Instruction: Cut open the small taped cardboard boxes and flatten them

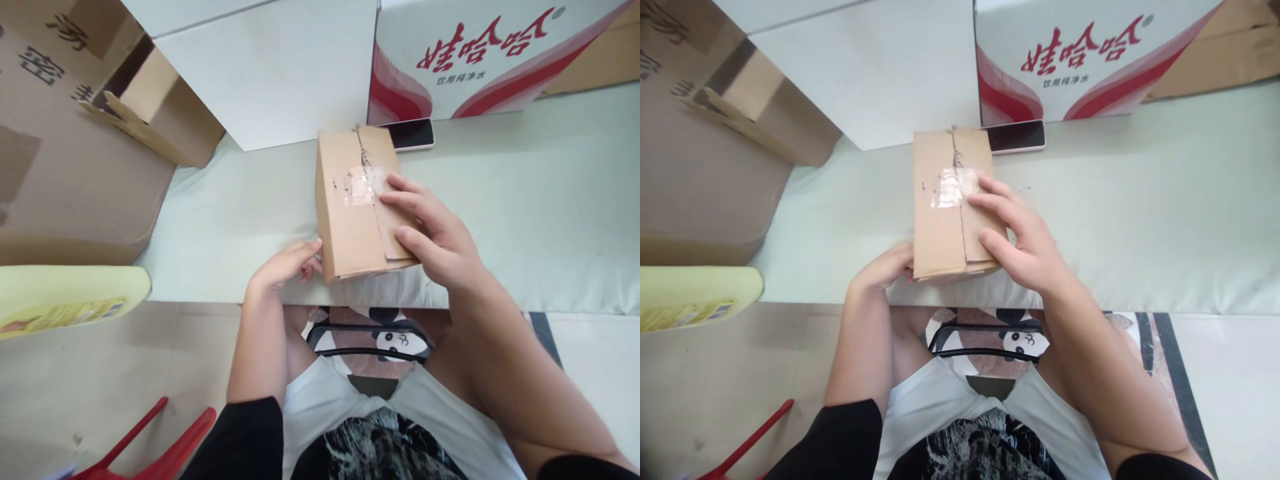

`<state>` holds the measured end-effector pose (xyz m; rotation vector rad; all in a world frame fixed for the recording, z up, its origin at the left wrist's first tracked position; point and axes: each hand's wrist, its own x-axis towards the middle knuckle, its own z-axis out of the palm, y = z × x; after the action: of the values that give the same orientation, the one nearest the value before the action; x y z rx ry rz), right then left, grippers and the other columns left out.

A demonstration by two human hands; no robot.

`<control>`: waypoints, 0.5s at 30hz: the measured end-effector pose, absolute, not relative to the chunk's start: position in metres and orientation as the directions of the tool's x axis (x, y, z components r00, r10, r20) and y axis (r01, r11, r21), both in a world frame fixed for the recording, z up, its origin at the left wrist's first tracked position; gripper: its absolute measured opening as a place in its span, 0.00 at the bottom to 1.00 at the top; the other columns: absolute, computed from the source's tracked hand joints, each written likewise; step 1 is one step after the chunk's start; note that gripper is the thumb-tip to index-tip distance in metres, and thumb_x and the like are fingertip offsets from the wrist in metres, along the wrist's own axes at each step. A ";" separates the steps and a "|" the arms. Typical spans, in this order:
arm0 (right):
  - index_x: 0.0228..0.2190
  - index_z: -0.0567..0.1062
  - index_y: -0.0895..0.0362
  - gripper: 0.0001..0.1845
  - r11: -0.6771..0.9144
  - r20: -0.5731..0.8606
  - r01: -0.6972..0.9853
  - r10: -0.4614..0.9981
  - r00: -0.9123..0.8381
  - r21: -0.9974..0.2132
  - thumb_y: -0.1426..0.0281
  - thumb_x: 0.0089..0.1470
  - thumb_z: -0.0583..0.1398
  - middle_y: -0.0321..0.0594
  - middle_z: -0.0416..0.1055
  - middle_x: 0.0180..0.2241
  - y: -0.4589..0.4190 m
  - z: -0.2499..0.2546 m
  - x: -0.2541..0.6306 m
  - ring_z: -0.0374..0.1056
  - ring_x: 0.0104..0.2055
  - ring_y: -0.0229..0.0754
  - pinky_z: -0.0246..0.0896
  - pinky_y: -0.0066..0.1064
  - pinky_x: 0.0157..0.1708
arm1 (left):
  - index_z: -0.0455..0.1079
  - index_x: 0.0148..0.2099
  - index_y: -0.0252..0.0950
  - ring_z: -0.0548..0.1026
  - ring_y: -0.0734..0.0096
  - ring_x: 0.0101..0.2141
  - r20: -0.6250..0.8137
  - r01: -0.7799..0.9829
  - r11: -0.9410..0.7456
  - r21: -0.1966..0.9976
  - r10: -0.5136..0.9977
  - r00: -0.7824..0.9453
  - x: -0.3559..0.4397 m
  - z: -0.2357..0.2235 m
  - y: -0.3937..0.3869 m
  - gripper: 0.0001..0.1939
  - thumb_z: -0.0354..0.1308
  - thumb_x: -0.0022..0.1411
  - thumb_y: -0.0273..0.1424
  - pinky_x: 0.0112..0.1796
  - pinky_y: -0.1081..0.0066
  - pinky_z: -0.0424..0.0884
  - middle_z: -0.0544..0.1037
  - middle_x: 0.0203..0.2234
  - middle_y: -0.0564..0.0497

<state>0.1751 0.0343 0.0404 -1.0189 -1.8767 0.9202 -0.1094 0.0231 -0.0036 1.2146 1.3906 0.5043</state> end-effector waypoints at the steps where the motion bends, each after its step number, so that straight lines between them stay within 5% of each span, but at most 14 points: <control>1: 0.57 0.75 0.47 0.22 0.400 0.277 0.322 0.888 -0.366 -0.858 0.55 0.65 0.57 0.42 0.61 0.70 0.036 0.038 0.175 0.56 0.72 0.58 0.54 0.59 0.69 | 0.75 0.26 0.35 0.67 0.73 0.16 -0.497 0.388 0.396 0.832 0.842 0.208 -0.108 -0.002 0.025 0.25 0.60 0.60 0.53 0.21 0.71 0.65 0.76 0.16 0.50; 4: 0.58 0.75 0.47 0.22 0.406 0.256 0.352 0.880 -0.401 -0.843 0.59 0.65 0.58 0.42 0.61 0.70 0.039 0.033 0.174 0.57 0.72 0.56 0.55 0.59 0.69 | 0.76 0.34 0.35 0.73 0.70 0.23 -0.348 0.393 0.333 0.857 0.937 -0.034 -0.104 -0.006 0.032 0.22 0.61 0.60 0.51 0.28 0.69 0.71 0.82 0.26 0.47; 8: 0.64 0.70 0.47 0.28 0.460 0.222 0.316 0.792 -0.570 -0.830 0.57 0.66 0.58 0.41 0.51 0.74 0.038 0.035 0.170 0.48 0.76 0.53 0.49 0.56 0.73 | 0.74 0.52 0.41 0.80 0.59 0.45 0.242 0.274 -0.153 0.950 0.913 -0.330 -0.099 -0.014 0.033 0.26 0.62 0.60 0.54 0.38 0.66 0.77 0.82 0.48 0.43; 11: 0.67 0.66 0.47 0.32 0.496 0.200 0.251 0.688 -0.698 -0.831 0.55 0.65 0.58 0.41 0.42 0.76 0.035 0.035 0.165 0.42 0.78 0.52 0.47 0.53 0.74 | 0.75 0.54 0.47 0.74 0.56 0.59 0.536 0.301 -0.470 0.830 0.822 -0.192 -0.095 -0.005 0.027 0.22 0.57 0.65 0.52 0.52 0.58 0.76 0.78 0.57 0.47; 13: 0.68 0.64 0.46 0.34 0.496 0.219 0.206 0.668 -0.711 -0.844 0.53 0.64 0.60 0.40 0.42 0.76 0.034 0.033 0.163 0.43 0.78 0.52 0.51 0.52 0.72 | 0.78 0.51 0.48 0.72 0.54 0.61 0.580 0.370 -0.536 0.759 0.815 -0.010 -0.095 0.003 0.022 0.18 0.55 0.69 0.49 0.61 0.52 0.70 0.79 0.55 0.49; 15: 0.67 0.65 0.47 0.34 0.443 0.229 0.209 0.745 -0.626 -0.872 0.52 0.63 0.59 0.43 0.51 0.74 0.036 0.028 0.164 0.56 0.73 0.54 0.63 0.51 0.65 | 0.80 0.48 0.47 0.72 0.54 0.62 0.558 0.414 -0.545 0.730 0.824 0.101 -0.096 0.009 0.021 0.17 0.53 0.70 0.46 0.66 0.48 0.64 0.81 0.52 0.50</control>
<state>0.1644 0.0361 0.0284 -0.7970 -2.0898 1.1434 -0.0959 0.0205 0.0086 1.9965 1.2102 1.4303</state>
